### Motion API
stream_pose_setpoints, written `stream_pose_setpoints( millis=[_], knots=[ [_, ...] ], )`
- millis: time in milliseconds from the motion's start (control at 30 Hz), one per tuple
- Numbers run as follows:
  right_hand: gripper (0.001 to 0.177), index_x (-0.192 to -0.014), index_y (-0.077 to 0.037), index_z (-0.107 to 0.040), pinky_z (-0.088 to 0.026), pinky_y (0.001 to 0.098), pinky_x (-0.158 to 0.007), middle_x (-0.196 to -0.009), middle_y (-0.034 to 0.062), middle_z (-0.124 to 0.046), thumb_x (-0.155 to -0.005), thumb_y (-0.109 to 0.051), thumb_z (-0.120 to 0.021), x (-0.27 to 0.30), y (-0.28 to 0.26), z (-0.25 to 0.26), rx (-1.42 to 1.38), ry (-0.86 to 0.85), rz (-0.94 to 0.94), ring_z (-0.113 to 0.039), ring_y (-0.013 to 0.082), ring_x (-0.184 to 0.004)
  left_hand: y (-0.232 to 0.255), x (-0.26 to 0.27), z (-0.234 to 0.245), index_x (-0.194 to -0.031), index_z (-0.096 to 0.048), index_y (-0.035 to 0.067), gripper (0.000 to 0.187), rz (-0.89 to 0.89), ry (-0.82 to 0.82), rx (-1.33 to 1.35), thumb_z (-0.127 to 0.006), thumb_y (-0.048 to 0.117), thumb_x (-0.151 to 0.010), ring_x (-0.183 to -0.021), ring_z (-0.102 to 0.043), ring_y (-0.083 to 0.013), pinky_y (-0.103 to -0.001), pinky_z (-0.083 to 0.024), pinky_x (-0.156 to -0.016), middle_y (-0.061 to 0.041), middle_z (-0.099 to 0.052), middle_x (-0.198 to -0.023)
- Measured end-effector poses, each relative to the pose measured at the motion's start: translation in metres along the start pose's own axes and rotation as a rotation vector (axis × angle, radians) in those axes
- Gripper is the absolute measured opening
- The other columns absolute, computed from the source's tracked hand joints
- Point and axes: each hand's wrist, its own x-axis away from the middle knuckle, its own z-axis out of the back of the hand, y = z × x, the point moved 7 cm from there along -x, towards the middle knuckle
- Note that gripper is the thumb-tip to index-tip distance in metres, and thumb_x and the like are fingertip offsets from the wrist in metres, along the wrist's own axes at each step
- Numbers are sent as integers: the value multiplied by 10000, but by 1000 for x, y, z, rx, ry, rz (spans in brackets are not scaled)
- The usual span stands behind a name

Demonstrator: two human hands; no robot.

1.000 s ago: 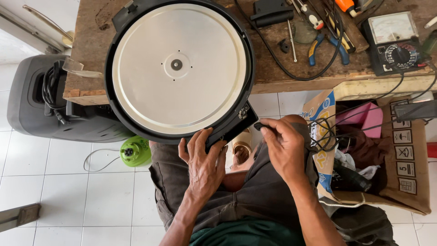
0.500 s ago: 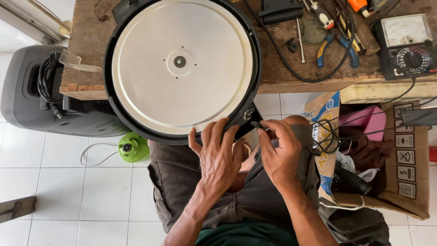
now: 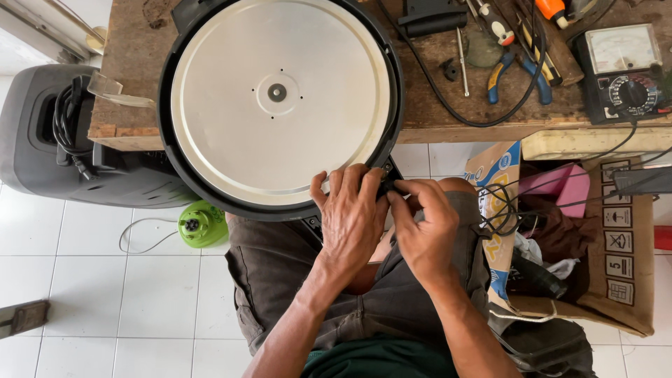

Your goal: The person disassembles a round appliance base, using a screwdriver and a power drill to remove screws and a plastic cover. They then flip the appliance to access the internal wiring and components, using a screwdriver to manipulate the wires and parts inside.

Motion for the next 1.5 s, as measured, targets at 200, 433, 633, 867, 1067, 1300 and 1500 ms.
stream_pose_setpoints(
  millis=[200, 433, 633, 867, 1067, 1300, 1500],
  knots=[
    [181, -1181, 28, -816, -561, 318, -614, -915, 142, -749, -1003, 50, -794, 10, 24, 5, -251, -15, -232, -639, 139, -681, 10, 6, 14, -1253, -743, 132, 222, -64, 104, 164, -748, 125, -1031, -1061, -672, -294, -656, -295, -1163, -89, -710, -1115],
    [291, -1289, 61, -744, -548, 263, -607, -953, 140, -727, -1000, 37, -766, 30, 61, -6, -701, 39, -498, -632, 120, -686, 16, 11, 25, -1275, -744, 93, 225, -37, 116, 373, -757, 86, -1051, -987, -729, -305, -600, -365, -1123, -90, -784, -1095],
    [201, -1246, 92, -772, -549, 299, -600, -829, 177, -734, -1063, 33, -712, 28, 46, 0, -540, 11, -389, -671, 171, -638, 15, 13, 25, -1274, -743, 105, 261, 1, 171, 413, -806, 91, -1021, -919, -701, -274, -555, -404, -1093, -57, -783, -1077],
    [282, -1295, 53, -806, -605, 343, -665, -880, 213, -810, -1026, -12, -752, 31, 28, -2, -450, -34, -394, -696, 164, -691, 10, 21, 11, -1319, -710, 72, 328, -5, 194, 372, -811, 68, -1007, -926, -716, -289, -581, -417, -1099, -80, -776, -1046],
    [271, -1314, 49, -799, -602, 358, -647, -951, 229, -838, -1063, 24, -702, 25, 38, 5, -314, -14, -329, -689, 172, -658, 17, 26, 10, -1419, -679, 61, 415, -21, 156, 318, -803, 102, -1025, -1034, -721, -287, -596, -386, -1131, -108, -799, -1166],
    [188, -1235, 39, -829, -559, 354, -629, -928, 178, -800, -1101, 17, -698, 7, 14, 9, -23, 27, -78, -703, 228, -688, -4, 39, 30, -1419, -712, 105, 448, 26, 244, 66, -841, 161, -994, -1299, -614, -310, -550, -311, -1175, -127, -738, -1421],
    [156, -1198, -6, -835, -507, 340, -580, -935, 89, -725, -1047, 5, -798, 17, 22, -7, 84, 77, 64, -595, 200, -644, -23, 51, 45, -1389, -738, 124, 399, 132, 311, -5, -835, 220, -1013, -1351, -597, -379, -600, -333, -1194, -152, -684, -1496]
  ],
)
